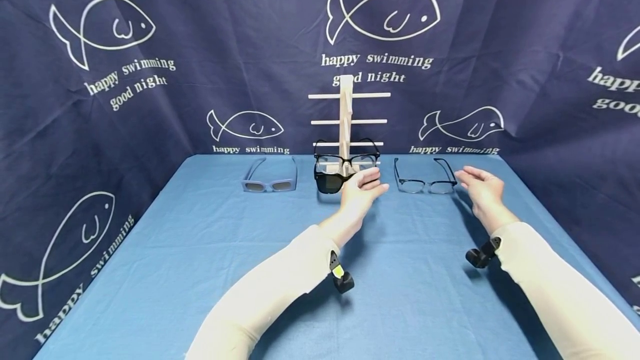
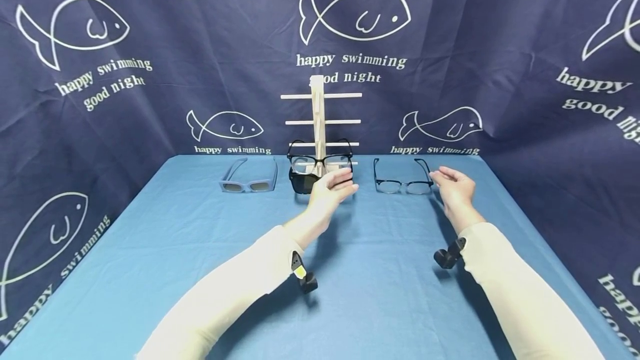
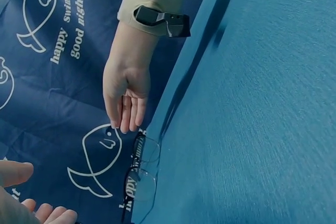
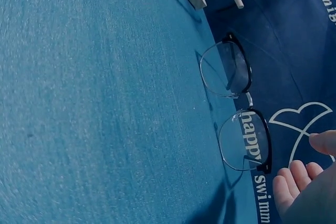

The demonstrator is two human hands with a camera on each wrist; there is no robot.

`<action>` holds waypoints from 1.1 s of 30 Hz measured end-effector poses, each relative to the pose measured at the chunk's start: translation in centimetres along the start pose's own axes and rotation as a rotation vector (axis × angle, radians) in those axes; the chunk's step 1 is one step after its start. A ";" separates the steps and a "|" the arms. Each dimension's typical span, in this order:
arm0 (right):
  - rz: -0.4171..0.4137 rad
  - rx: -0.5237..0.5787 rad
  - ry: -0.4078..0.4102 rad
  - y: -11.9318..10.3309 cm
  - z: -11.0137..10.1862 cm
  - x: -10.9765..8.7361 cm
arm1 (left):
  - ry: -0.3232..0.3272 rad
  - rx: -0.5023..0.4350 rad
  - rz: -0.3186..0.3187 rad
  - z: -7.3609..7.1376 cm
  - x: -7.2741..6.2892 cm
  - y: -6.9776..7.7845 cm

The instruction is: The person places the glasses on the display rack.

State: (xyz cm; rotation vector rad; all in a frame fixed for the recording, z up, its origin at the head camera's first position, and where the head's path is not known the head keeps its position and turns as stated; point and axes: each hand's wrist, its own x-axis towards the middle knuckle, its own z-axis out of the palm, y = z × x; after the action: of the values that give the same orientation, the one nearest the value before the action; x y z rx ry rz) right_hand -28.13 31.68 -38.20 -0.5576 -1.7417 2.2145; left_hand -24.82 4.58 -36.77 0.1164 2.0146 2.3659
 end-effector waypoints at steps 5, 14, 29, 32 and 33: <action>0.012 -0.028 0.002 0.2 -0.2 0.1 | 0.010 0.025 -0.001 0.8 0.6 -0.9; 0.034 -0.069 0.001 0.8 -0.7 0.4 | 0.048 0.097 -0.014 1.6 1.2 -2.0; 0.096 -0.196 0.017 1.0 -0.4 0.9 | 0.046 0.246 0.036 3.3 2.0 -2.4; 0.112 -0.196 0.033 1.0 -0.3 0.9 | 0.045 0.250 0.028 3.7 2.1 -2.5; 0.117 -0.199 0.036 1.0 -0.3 1.0 | 0.048 0.253 0.024 3.8 2.2 -2.5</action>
State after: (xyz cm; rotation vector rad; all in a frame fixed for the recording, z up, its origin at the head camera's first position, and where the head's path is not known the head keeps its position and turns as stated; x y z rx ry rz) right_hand -28.83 32.16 -39.36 -0.7571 -1.9706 2.1030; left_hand -26.77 8.86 -38.57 0.0910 2.3395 2.1344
